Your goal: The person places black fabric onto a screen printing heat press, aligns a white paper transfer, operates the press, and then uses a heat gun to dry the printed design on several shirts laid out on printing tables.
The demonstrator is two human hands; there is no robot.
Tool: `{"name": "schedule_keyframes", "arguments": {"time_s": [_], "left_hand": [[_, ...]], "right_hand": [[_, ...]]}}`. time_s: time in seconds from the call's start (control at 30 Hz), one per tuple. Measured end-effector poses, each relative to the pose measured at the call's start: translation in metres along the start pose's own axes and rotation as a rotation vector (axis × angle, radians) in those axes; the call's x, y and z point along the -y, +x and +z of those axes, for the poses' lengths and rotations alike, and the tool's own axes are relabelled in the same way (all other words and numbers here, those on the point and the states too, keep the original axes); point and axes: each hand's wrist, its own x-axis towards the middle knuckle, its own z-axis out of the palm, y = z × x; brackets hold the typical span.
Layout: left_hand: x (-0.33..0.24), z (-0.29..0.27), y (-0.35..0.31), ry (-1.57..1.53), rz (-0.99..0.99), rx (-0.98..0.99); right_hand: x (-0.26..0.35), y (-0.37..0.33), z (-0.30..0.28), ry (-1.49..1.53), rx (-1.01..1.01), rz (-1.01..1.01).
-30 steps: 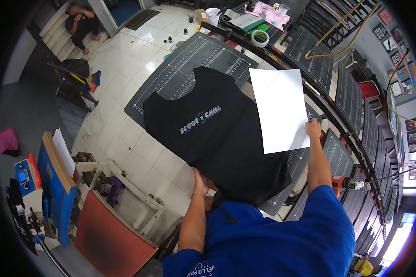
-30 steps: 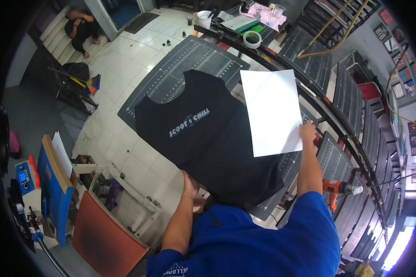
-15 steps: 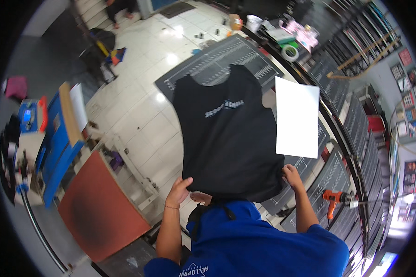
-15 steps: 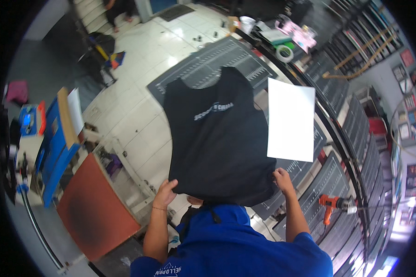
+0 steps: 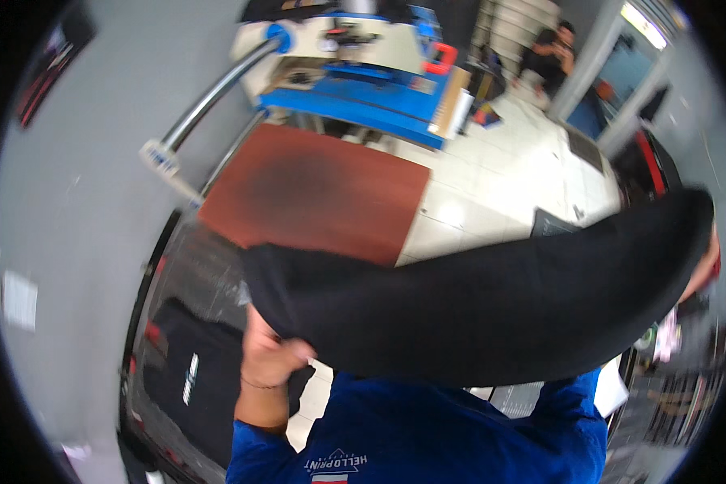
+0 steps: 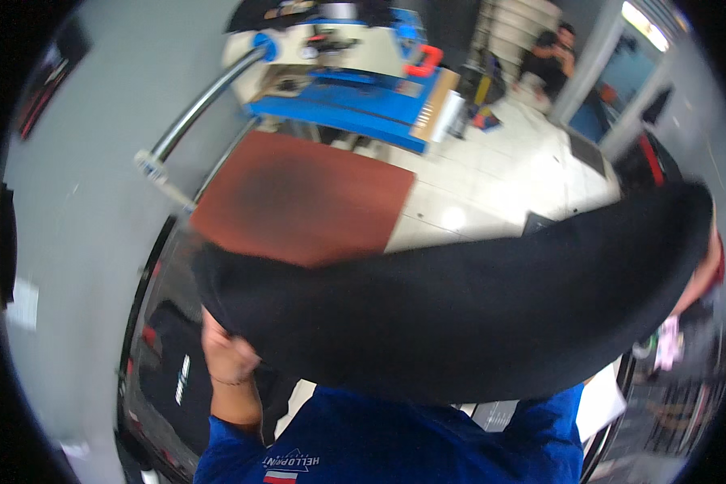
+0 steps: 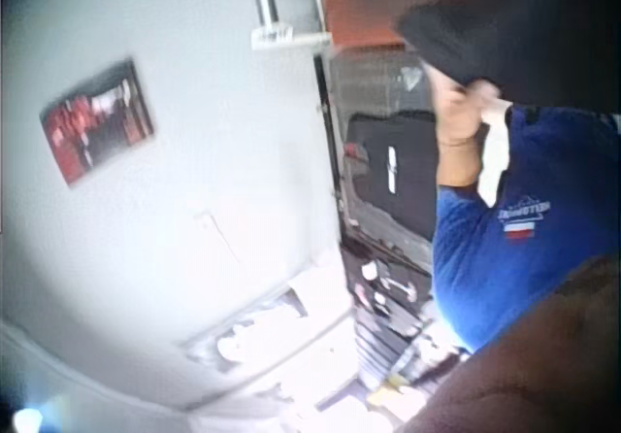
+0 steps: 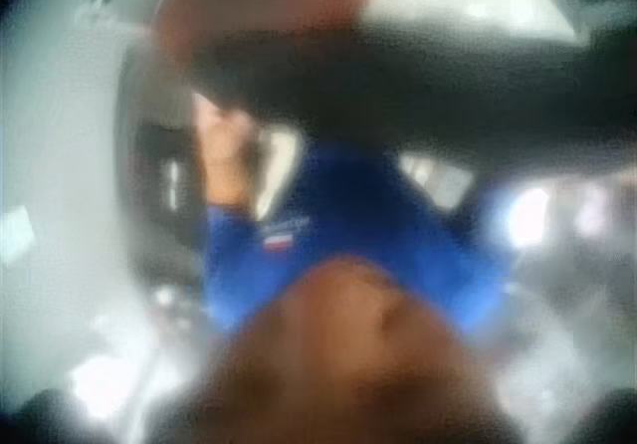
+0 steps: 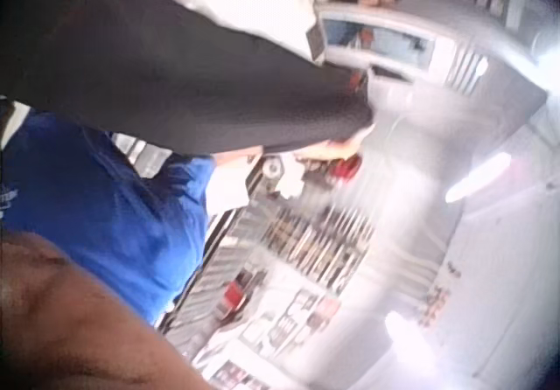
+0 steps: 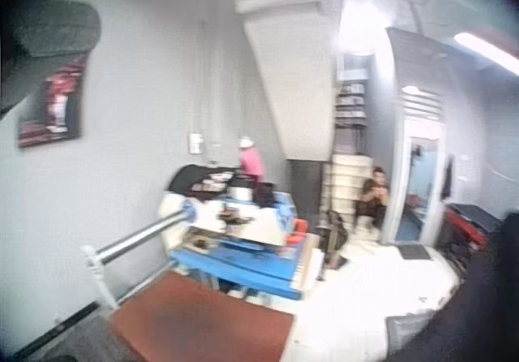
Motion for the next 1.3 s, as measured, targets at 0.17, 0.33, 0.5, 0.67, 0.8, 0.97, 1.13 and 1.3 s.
{"name": "schedule_keyframes", "arguments": {"time_s": [0.17,0.33,0.5,0.67,0.8,0.97,1.13,1.3], "left_hand": [[-0.086,-0.047,0.08,-0.06,0.165,-0.736],[-0.151,-0.25,0.099,-0.097,0.407,-0.916],[-0.22,-0.144,0.11,0.197,0.671,-0.819],[-0.11,0.014,0.063,0.46,0.63,-1.477],[0.01,0.035,0.002,0.726,0.184,-1.321],[0.157,-0.002,-0.058,0.344,-0.019,-1.381],[0.237,0.0,-0.09,0.147,-0.463,-1.484],[0.268,0.048,-0.095,0.092,-0.457,-1.41]], "right_hand": [[-0.203,0.227,0.025,-0.255,0.216,0.179],[-0.409,0.265,0.226,0.123,0.257,0.638],[-0.388,0.356,0.208,0.234,0.378,0.456],[-0.367,0.287,0.103,0.059,0.228,0.549],[-0.429,0.191,-0.007,-0.57,0.413,0.551],[-0.464,0.071,-0.064,-0.808,0.583,0.48],[-0.459,0.01,-0.112,-1.079,0.677,0.347],[-0.451,-0.019,-0.169,-1.24,0.483,0.586]]}}
